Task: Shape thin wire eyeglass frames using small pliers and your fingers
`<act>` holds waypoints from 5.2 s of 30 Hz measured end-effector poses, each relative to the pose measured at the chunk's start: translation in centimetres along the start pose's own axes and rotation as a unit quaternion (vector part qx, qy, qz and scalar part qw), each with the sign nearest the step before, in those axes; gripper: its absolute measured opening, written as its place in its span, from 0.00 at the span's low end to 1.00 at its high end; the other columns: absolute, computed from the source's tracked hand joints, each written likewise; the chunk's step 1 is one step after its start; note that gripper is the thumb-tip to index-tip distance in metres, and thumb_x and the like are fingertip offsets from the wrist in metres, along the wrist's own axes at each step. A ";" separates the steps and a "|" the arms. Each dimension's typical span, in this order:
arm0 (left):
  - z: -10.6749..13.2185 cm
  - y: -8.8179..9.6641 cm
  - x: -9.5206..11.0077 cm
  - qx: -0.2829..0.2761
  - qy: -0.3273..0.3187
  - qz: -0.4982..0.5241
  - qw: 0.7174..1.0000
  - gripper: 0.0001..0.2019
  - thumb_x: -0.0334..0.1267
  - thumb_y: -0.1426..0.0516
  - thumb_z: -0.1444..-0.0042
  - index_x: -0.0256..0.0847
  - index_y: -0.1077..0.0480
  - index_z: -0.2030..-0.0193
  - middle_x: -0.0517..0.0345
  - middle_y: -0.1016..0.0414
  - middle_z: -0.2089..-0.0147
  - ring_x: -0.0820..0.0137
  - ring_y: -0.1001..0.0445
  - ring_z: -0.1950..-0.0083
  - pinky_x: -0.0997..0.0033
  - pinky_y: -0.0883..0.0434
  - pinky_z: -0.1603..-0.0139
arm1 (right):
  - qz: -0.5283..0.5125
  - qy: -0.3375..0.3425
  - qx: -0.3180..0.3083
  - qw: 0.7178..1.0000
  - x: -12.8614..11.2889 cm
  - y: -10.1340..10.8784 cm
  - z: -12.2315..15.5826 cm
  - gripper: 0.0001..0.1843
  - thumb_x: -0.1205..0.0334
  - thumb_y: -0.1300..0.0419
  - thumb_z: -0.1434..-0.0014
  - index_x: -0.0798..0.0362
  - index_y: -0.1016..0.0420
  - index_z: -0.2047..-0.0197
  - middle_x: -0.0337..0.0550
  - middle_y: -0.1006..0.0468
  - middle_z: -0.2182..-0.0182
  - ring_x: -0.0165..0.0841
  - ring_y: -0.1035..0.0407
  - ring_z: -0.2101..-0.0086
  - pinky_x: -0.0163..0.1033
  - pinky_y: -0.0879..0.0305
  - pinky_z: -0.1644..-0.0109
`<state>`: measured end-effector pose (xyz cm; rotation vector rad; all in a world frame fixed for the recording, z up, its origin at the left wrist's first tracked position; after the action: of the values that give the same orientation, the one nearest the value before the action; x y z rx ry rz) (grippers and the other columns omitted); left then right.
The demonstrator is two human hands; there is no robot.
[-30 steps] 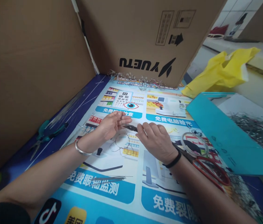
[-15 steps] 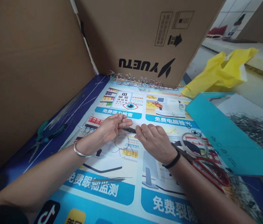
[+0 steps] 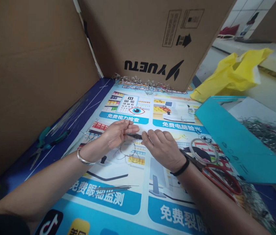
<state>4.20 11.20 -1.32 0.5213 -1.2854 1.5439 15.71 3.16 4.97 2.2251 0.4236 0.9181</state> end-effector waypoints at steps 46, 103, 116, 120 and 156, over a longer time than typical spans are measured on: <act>0.6 -0.9 1.7 -0.064 -0.022 -0.031 0.997 0.08 0.34 0.50 0.39 0.34 0.33 0.66 0.49 0.24 0.66 0.68 0.23 0.66 0.67 0.30 0.60 | -0.085 -0.032 -0.057 0.994 0.3 -1.1 -0.2 0.14 0.56 0.47 0.39 0.54 0.32 0.54 0.46 0.27 0.65 0.36 0.40 0.66 0.41 0.48 0.65; -0.6 0.3 2.4 -0.077 -0.068 -0.198 0.975 0.10 0.41 0.45 0.45 0.34 0.31 0.68 0.55 0.24 0.71 0.71 0.23 0.72 0.73 0.28 0.69 | -0.228 -0.163 -0.002 0.960 2.7 -2.7 1.4 0.16 0.54 0.45 0.42 0.55 0.30 0.55 0.48 0.26 0.64 0.37 0.34 0.61 0.41 0.38 0.58; 0.3 -0.9 1.5 -0.078 -0.021 -0.244 0.966 0.09 0.38 0.47 0.44 0.35 0.33 0.70 0.54 0.25 0.74 0.71 0.24 0.75 0.75 0.30 0.74 | -0.034 -0.068 0.023 0.997 1.9 0.0 0.6 0.15 0.56 0.45 0.41 0.51 0.31 0.52 0.46 0.27 0.62 0.37 0.38 0.62 0.42 0.50 0.60; 0.4 -1.2 1.1 -0.098 -0.010 -0.253 0.963 0.10 0.38 0.48 0.44 0.35 0.34 0.72 0.58 0.28 0.76 0.72 0.24 0.76 0.76 0.31 0.75 | -0.016 -0.016 0.002 1.000 1.0 -0.1 0.3 0.14 0.59 0.45 0.41 0.51 0.33 0.52 0.45 0.27 0.62 0.35 0.39 0.63 0.42 0.51 0.61; 0.8 -1.3 -0.2 -0.121 0.032 -0.265 0.956 0.09 0.38 0.47 0.46 0.35 0.33 0.71 0.56 0.27 0.77 0.70 0.24 0.78 0.76 0.32 0.79 | -0.052 0.044 -0.008 0.998 -0.2 0.6 0.1 0.17 0.70 0.49 0.40 0.48 0.35 0.48 0.42 0.25 0.62 0.33 0.37 0.62 0.41 0.49 0.62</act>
<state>5.26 10.32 -0.61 0.5936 -1.1443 0.9361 15.65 2.63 5.24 2.1338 0.5646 0.9632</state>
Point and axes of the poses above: each hand's wrist, its own z-axis away from the middle knuckle, its own y-axis out of the back of the hand, x = y × z, the point moved 8 cm from there along -z, towards the middle knuckle
